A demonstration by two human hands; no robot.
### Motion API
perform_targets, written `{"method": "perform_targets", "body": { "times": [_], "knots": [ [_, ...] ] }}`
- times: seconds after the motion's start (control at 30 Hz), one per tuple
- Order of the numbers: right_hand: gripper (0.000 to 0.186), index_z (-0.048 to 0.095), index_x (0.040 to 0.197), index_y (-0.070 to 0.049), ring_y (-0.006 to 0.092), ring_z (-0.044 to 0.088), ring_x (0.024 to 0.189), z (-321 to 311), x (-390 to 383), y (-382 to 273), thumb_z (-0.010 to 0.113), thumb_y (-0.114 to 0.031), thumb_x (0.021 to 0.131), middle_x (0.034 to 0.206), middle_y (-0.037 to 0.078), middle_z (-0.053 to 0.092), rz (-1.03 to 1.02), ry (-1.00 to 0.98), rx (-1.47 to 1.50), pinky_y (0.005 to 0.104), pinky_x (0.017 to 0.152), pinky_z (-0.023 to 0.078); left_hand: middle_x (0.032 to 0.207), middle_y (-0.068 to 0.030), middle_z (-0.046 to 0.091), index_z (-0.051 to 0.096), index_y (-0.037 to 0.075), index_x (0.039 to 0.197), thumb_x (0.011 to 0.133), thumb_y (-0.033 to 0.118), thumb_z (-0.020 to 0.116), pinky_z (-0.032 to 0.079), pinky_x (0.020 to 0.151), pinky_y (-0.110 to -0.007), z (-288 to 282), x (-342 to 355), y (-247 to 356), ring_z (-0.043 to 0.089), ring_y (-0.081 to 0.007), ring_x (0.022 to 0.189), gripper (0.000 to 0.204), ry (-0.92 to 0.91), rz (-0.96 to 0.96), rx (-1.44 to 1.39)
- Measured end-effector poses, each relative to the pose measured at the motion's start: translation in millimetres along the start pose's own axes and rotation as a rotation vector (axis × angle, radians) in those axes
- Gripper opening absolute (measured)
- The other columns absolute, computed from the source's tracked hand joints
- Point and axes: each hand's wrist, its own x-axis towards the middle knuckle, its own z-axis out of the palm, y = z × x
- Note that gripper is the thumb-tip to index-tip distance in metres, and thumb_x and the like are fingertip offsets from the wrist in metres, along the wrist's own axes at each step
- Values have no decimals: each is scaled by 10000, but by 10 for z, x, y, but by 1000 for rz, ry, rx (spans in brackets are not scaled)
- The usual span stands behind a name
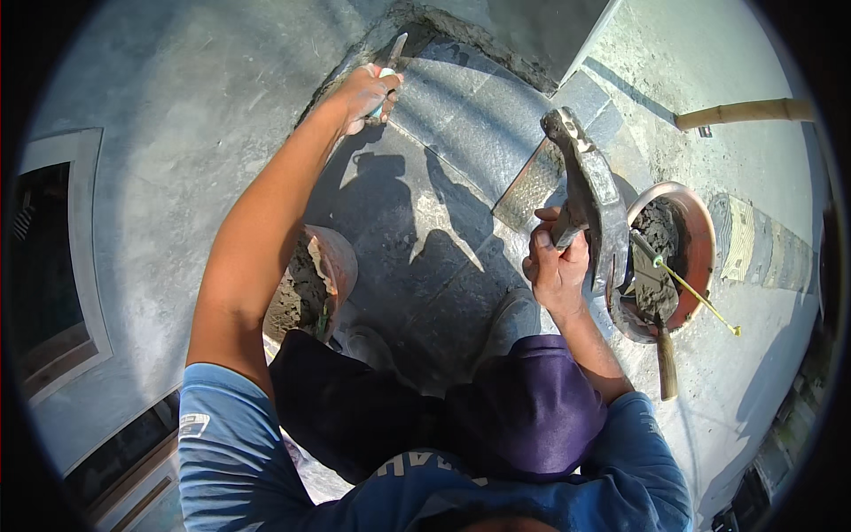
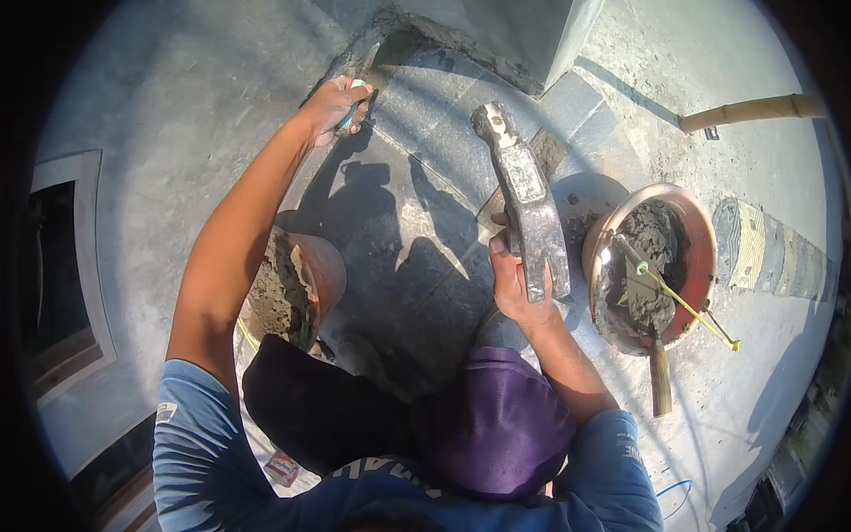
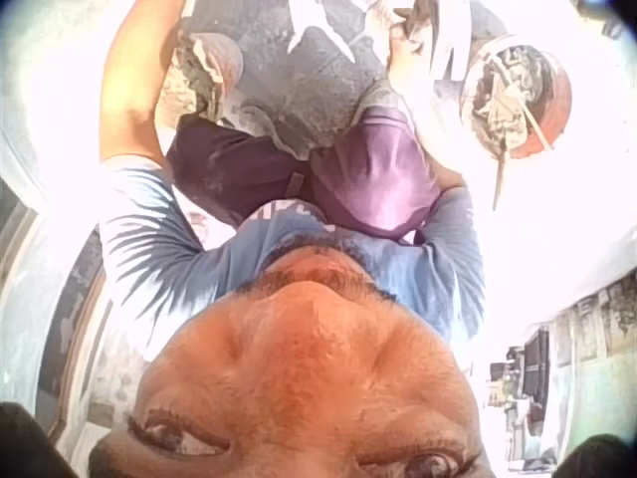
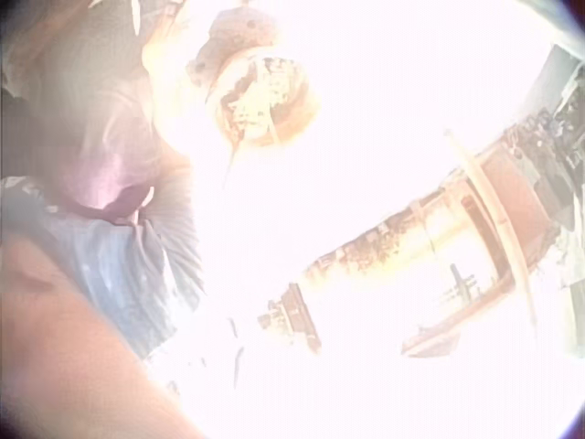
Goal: The person scoops cement from a bucket with a trowel, spreads it on the floor, and places a brown patterned tile into the prepared area. They use a hammer and chisel to adjust the tile's position and then smooth the cement around the edges.
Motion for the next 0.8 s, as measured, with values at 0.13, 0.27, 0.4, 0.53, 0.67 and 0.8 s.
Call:
{"method": "perform_targets", "body": {
  "times": [0.13, 0.27, 0.4, 0.53, 0.67, 0.8],
  "knots": [
    [197, 611, 1059, -9, 79, 486, 603, 167, 313, 69, 620, -198, 1003, 720, 13, 560, -61, 130, -99, 273, 573, 405, 750, -68, 572, 555, 41, 1039, 1015, 268, 596, 497, 485, -320, -253, 268, -182, 558, -156, 576, 232, -122, -65, -126],
    [209, 612, 1087, -8, 99, 523, 714, 215, 1082, -230, 633, -199, 1006, 794, 15, 589, -113, 66, -202, 265, 656, 434, 808, -99, 596, 552, 25, 1018, 1015, 247, 596, 531, 528, -344, -227, 397, -280, 587, -188, 586, 226, -70, -86, -160],
    [196, 622, 1062, -5, 174, 642, 614, 289, 1960, -349, 705, -123, 928, 724, 130, 671, -332, -81, -351, 310, 606, 507, 858, -81, 590, 554, 43, 1005, 983, 293, 641, 510, 603, -344, -248, 879, -306, 605, -175, 702, 265, -26, 102, -117],
    [167, 601, 1041, -30, 126, 590, 568, 452, 2260, -267, 683, -149, 958, 611, 101, 605, -38, -263, -490, 312, 547, 466, 938, -98, 622, 597, 16, 1120, 958, 313, 623, 471, 715, -387, 42, 1754, -559, 586, -202, 785, 339, 127, 83, -157],
    [198, 587, 978, -36, 85, 524, 541, 1041, 2090, -7, 662, -220, 987, 567, 34, 559, 165, -115, -271, 289, 523, 419, 930, -113, 621, 552, 9, 1192, 979, 340, 568, 478, 640, -366, 13, 2503, -758, 602, -210, 767, 394, 192, 97, -301],
    [257, 522, 972, -78, 60, 403, 435, 1641, 1841, 487, 618, -312, 1020, 595, -39, 469, 366, 137, 59, 248, 397, 320, 893, -62, 554, 542, 41, 1160, 1001, 340, 591, 457, 547, -326, 240, 2677, -473, 551, -168, 716, 342, 155, 108, -427]
  ]
}}
